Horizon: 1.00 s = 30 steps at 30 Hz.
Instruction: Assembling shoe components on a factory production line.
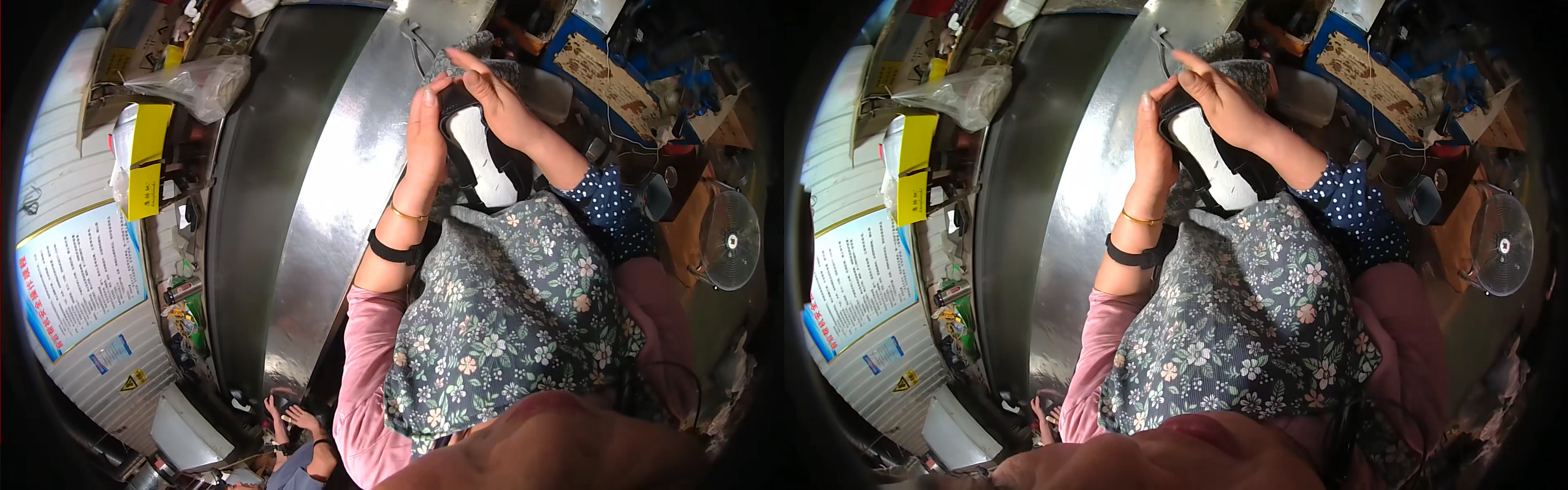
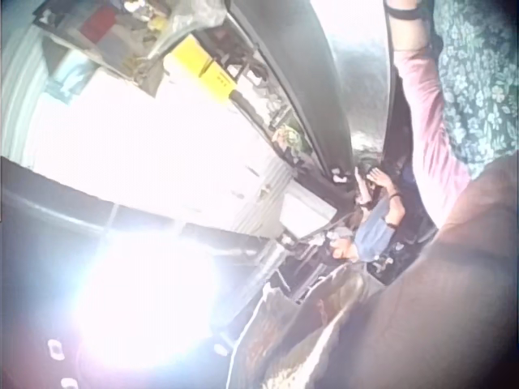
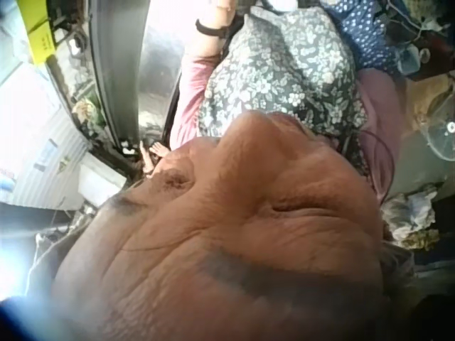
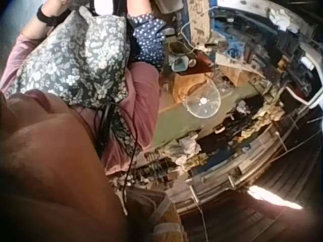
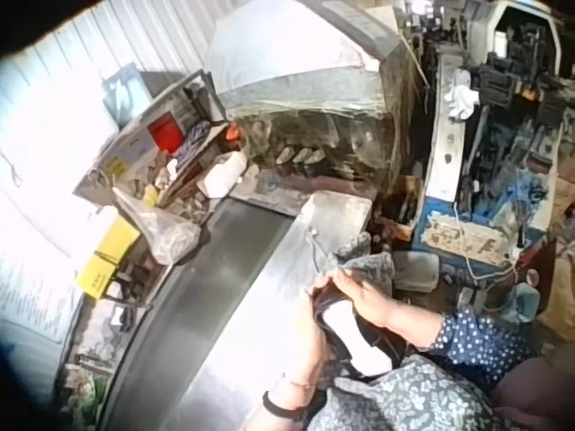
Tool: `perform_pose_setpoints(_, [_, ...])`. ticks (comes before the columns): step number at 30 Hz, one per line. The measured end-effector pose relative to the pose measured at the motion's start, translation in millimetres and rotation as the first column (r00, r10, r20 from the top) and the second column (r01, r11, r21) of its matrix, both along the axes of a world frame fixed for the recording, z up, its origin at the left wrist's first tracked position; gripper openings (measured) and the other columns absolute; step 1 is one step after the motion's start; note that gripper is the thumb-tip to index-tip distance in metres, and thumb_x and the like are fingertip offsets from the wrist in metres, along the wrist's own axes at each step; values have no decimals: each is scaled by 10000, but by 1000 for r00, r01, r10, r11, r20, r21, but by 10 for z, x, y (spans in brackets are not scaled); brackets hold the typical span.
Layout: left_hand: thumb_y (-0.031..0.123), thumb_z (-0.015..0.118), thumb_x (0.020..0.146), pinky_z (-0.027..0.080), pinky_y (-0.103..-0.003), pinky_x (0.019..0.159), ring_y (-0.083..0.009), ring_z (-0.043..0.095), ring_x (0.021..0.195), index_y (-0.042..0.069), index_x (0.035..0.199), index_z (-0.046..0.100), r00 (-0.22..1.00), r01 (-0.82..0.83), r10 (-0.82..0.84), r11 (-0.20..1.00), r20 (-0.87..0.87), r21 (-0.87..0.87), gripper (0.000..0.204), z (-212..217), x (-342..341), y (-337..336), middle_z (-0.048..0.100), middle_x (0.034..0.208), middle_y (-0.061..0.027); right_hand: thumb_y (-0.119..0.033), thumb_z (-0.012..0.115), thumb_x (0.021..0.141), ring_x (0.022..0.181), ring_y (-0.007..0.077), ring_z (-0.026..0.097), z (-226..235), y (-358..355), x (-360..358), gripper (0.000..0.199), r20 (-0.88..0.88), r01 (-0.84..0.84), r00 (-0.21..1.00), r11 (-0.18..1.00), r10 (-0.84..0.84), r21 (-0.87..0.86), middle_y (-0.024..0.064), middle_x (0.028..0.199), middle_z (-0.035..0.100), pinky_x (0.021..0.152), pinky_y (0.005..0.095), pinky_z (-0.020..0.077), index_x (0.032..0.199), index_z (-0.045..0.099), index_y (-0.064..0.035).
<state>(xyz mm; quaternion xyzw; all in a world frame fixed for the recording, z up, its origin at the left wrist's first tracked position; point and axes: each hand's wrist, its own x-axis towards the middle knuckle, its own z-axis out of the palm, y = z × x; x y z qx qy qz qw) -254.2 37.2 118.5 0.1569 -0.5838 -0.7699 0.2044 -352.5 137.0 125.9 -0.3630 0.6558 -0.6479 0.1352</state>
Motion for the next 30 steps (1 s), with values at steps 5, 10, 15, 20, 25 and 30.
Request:
perform_pose_setpoints(5, [272, 512, 999, 423, -296, 915, -179, 554, 1023, 18, 1149, 589, 991, -132, 133, 985, 0, -112, 305, -111, -20, 69, 608, 1102, -66, -231, 439, 1008, 1120, 320, 597, 70, 14, -25, 347, -337, -48, 935, 983, 107, 179, 190, 1209, 619, 974, 381, 467, 1202, 576, 22])
perform_pose_setpoints(10, [272, 498, 1006, 435, -298, 909, -176, 563, 1027, -5, 1141, 601, 990, -139, 125, 934, -63, -329, 325, -138, -27, 49, 622, 1100, -79, -239, 461, 1018, 1288, 235, 482, -43, 56, -118, 364, 194, -364, 909, 930, 368, -58, 122, 1356, 546, 1072, 347, 381, 1278, 574, -11])
perform_pose_setpoints(15, [305, 433, 1038, 392, -311, 1000, -171, 530, 1136, -21, 1232, 578, 998, -34, 51, 938, 38, -344, 406, -109, 84, 49, 607, 1204, -100, -178, 515, 996, 1284, 232, 469, -1, 81, -215, 324, 135, -511, 849, 859, 511, -35, 119, 1351, 539, 1074, 349, 369, 1267, 587, -16])
perform_pose_setpoints(20, [277, 453, 1018, 222, -399, 1151, -316, 350, 1376, 3, 1281, 536, 980, 85, -131, 956, -151, -280, 389, -41, 32, 30, 471, 1393, -159, -123, 490, 989, 1185, 247, 527, -2, 121, -288, 244, -165, -522, 843, 853, 512, -16, 126, 1223, 584, 1031, 364, 401, 1155, 613, 7])
perform_pose_setpoints(25, [280, 515, 979, 258, -424, 1134, -345, 349, 1376, 7, 1270, 534, 993, 32, -66, 944, -95, -328, 399, -178, 50, 50, 458, 1404, -176, -169, 436, 1013, 1212, 253, 501, -24, 118, -301, 287, 16, -562, 826, 825, 564, -66, 120, 1199, 592, 1076, 384, 349, 1139, 613, 18])
perform_pose_setpoints(30, [291, 548, 943, 302, -442, 1111, -359, 393, 1343, 12, 1203, 566, 992, -104, 62, 893, -109, -438, 382, -66, 34, 114, 531, 1314, -162, -213, 461, 1015, 1295, 273, 447, -3, 172, -343, 327, 43, -601, 795, 796, 604, -75, 120, 1289, 560, 1116, 398, 305, 1213, 598, 9])
